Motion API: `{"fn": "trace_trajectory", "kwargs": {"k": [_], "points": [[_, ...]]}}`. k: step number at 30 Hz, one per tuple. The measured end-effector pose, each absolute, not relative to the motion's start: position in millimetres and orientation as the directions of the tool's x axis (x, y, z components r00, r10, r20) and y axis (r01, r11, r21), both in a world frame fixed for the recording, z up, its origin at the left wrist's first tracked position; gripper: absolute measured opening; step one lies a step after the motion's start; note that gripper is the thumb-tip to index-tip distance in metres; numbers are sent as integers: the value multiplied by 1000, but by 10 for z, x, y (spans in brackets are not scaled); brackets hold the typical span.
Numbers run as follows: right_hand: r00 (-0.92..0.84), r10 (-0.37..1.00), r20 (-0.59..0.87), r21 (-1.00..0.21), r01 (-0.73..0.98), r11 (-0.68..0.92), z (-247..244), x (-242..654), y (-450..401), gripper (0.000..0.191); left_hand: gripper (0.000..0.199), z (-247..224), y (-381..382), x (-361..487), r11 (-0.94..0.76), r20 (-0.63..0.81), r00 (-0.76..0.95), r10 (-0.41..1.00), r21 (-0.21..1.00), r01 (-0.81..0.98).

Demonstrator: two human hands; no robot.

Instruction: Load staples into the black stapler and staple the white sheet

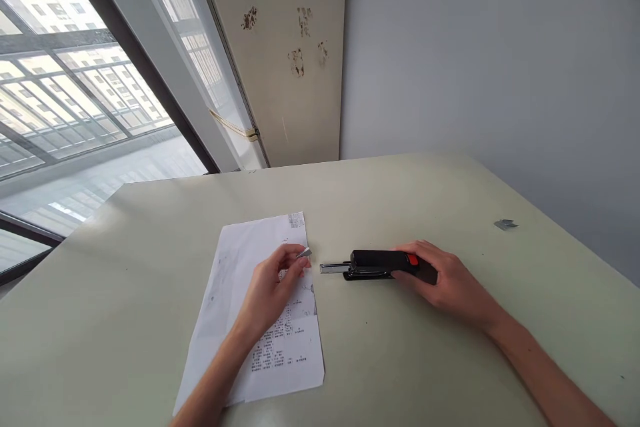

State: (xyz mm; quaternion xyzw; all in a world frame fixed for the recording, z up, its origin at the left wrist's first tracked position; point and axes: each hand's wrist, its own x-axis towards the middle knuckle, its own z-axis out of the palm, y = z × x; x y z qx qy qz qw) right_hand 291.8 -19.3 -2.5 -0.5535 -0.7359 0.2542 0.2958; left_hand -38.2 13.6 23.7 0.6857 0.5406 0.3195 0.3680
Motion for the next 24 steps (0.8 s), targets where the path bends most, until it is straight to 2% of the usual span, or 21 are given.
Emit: {"fn": "trace_trajectory", "kwargs": {"k": [6, 14, 20, 24], "points": [[-217, 967, 136, -718, 651, 247, -24, 2922, -198, 31, 28, 234, 65, -282, -236, 108, 267, 958, 827, 510], [-208, 965, 161, -713, 651, 259, 35, 2882, -210, 28, 23, 220, 42, -232, -213, 103, 237, 966, 838, 503], [-208, 967, 150, -711, 656, 251, 5, 2897, -200, 29, 23, 163, 47, -196, -480, 357, 322, 877, 627, 614], [-205, 968, 143, -708, 662, 245, 11, 2898, -207, 28, 21, 127, 68, -180, -541, 388, 380, 840, 544, 642]]}}
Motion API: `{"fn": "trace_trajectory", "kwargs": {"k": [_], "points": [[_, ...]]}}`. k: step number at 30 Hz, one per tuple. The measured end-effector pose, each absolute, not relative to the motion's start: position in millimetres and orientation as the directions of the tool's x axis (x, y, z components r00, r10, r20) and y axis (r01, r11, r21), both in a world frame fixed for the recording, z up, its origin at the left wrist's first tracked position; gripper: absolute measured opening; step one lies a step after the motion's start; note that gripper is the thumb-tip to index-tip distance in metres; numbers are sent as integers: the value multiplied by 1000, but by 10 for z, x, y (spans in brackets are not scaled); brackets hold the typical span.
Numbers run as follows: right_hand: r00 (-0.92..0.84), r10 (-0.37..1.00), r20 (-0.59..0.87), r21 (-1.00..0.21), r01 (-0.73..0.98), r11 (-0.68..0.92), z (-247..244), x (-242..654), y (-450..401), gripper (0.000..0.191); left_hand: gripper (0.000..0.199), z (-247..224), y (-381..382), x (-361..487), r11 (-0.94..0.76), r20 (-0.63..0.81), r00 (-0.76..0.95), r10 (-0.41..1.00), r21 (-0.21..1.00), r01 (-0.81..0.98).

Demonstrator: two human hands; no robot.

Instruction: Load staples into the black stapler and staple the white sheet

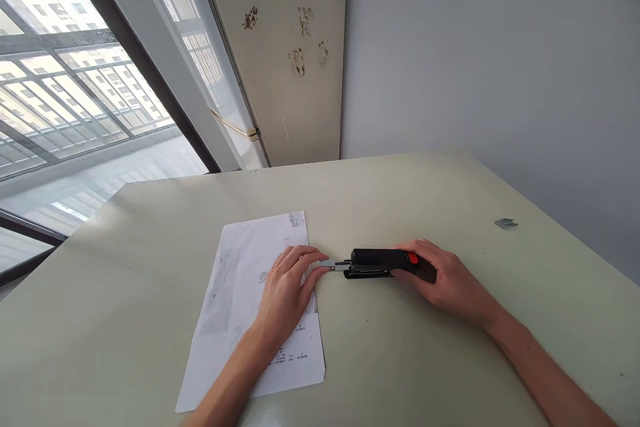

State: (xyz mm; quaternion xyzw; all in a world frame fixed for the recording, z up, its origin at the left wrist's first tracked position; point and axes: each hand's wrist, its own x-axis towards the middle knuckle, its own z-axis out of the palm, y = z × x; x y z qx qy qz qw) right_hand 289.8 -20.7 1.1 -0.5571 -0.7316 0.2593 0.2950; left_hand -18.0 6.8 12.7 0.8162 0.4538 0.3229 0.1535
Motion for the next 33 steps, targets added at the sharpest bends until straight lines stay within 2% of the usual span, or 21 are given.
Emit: {"fn": "trace_trajectory", "kwargs": {"k": [9, 20, 28, 33], "points": [[-204, 967, 152, -702, 667, 251, -7, 2905, -210, 31, 20, 114, 55, -153, -571, 353, 449, 821, 490, 659], [-202, 969, 140, -715, 656, 240, 1, 2893, -214, 28, 17, 131, 44, -134, -481, 260, 410, 874, 577, 660], [-199, 970, 139, -710, 663, 238, -22, 2902, -216, 28, 16, 99, 31, -128, -517, 265, 446, 855, 516, 683], [-197, 972, 126, -715, 661, 227, -20, 2901, -219, 29, 23, 93, 59, -204, -479, 277, 391, 878, 520, 707]]}}
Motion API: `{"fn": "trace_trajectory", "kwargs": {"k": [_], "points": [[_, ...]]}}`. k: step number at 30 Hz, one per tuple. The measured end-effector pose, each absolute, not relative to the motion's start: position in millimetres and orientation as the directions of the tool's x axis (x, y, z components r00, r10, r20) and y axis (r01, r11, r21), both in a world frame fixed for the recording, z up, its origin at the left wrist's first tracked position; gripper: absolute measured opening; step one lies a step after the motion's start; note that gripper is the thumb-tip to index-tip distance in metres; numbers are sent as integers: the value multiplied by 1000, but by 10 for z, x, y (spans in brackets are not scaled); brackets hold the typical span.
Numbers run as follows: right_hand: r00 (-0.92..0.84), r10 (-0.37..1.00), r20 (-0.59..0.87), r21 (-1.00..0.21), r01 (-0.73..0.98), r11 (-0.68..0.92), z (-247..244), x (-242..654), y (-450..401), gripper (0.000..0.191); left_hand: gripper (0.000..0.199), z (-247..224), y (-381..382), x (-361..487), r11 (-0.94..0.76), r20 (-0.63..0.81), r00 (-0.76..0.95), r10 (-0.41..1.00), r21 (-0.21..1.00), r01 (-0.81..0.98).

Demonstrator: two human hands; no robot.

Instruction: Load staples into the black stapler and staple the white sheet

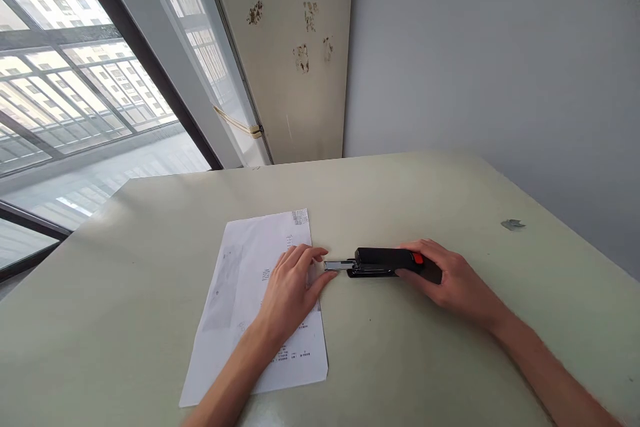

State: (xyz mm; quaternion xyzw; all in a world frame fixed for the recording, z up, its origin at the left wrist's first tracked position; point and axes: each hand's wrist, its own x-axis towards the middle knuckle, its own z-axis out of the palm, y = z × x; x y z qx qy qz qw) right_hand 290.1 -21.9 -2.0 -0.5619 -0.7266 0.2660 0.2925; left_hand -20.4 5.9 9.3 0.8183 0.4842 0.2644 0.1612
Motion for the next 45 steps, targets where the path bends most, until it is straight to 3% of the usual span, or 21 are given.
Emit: {"fn": "trace_trajectory", "kwargs": {"k": [7, 13, 20, 27, 37, 45], "points": [[-151, 984, 94, -771, 614, 168, 43, 2858, -227, 29, 18, 90, 88, -304, -475, 254, 404, 879, 544, 691], [-199, 980, -14, -854, 512, 92, 102, 2800, -253, 28, 14, 89, 28, -237, -582, 297, 526, 797, 612, 535], [-315, 949, -12, -878, 458, 141, 52, 2803, -242, 22, 9, 99, 25, -177, -677, 339, 648, 682, 627, 384], [-370, 929, -1, -891, 422, 167, 73, 2733, -275, 19, 28, 27, 14, -171, -602, 245, 625, 741, 655, 457], [-363, 931, 25, -899, 398, 180, 51, 2704, -286, 25, 24, 56, 33, -163, -645, 272, 661, 699, 639, 419], [-257, 966, 11, -861, 489, 140, 52, 2659, -272, 28, 27, 52, 42, -183, -527, 211, 536, 818, 650, 548]]}}
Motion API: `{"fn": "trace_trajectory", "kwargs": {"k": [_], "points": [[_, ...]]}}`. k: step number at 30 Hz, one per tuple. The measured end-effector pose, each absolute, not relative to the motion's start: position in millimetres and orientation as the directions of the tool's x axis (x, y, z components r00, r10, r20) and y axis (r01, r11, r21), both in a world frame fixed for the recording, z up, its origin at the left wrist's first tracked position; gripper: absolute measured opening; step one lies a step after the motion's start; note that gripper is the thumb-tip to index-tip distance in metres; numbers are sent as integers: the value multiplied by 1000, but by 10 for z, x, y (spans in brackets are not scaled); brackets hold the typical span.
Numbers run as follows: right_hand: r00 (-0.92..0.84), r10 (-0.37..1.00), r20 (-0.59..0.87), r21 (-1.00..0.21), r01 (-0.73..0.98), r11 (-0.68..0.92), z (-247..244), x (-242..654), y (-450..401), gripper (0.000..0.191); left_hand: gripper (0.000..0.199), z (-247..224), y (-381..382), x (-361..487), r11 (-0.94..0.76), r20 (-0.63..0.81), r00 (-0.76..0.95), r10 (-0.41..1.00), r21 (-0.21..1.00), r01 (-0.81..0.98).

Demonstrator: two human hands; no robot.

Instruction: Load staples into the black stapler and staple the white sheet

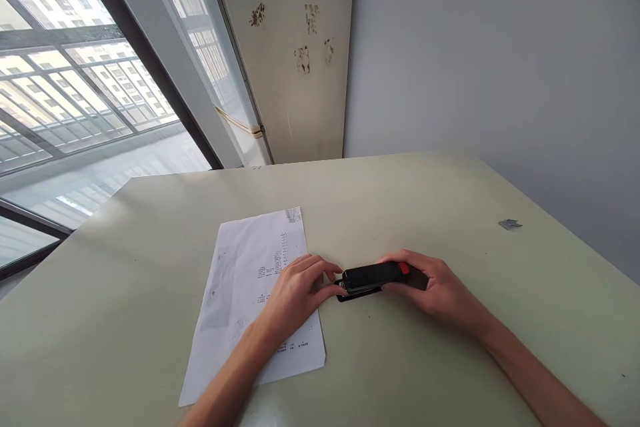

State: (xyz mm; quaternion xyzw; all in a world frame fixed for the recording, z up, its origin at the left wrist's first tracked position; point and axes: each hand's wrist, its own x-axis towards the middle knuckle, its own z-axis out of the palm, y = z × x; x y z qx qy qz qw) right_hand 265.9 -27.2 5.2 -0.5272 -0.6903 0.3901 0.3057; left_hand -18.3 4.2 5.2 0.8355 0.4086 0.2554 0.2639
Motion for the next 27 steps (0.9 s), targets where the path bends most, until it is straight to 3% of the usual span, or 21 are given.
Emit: {"fn": "trace_trajectory", "kwargs": {"k": [12, 17, 22, 27], "points": [[-210, 978, 3, -869, 482, 106, 35, 2656, -286, 32, 26, 69, 11, -207, -495, 187, 506, 842, 643, 585], [-187, 982, 15, -864, 492, 106, 13, 2663, -294, 35, 24, 79, 94, -308, -562, 280, 491, 825, 497, 661], [-97, 995, 33, -860, 504, 77, -5, 2660, -280, 35, 48, -9, 389, -744, -294, 330, 185, 925, 318, 901], [-46, 998, 43, -852, 521, 61, -1, 2644, -271, 37, 61, -36, 686, -1178, -105, 257, 37, 966, 256, 961]]}}
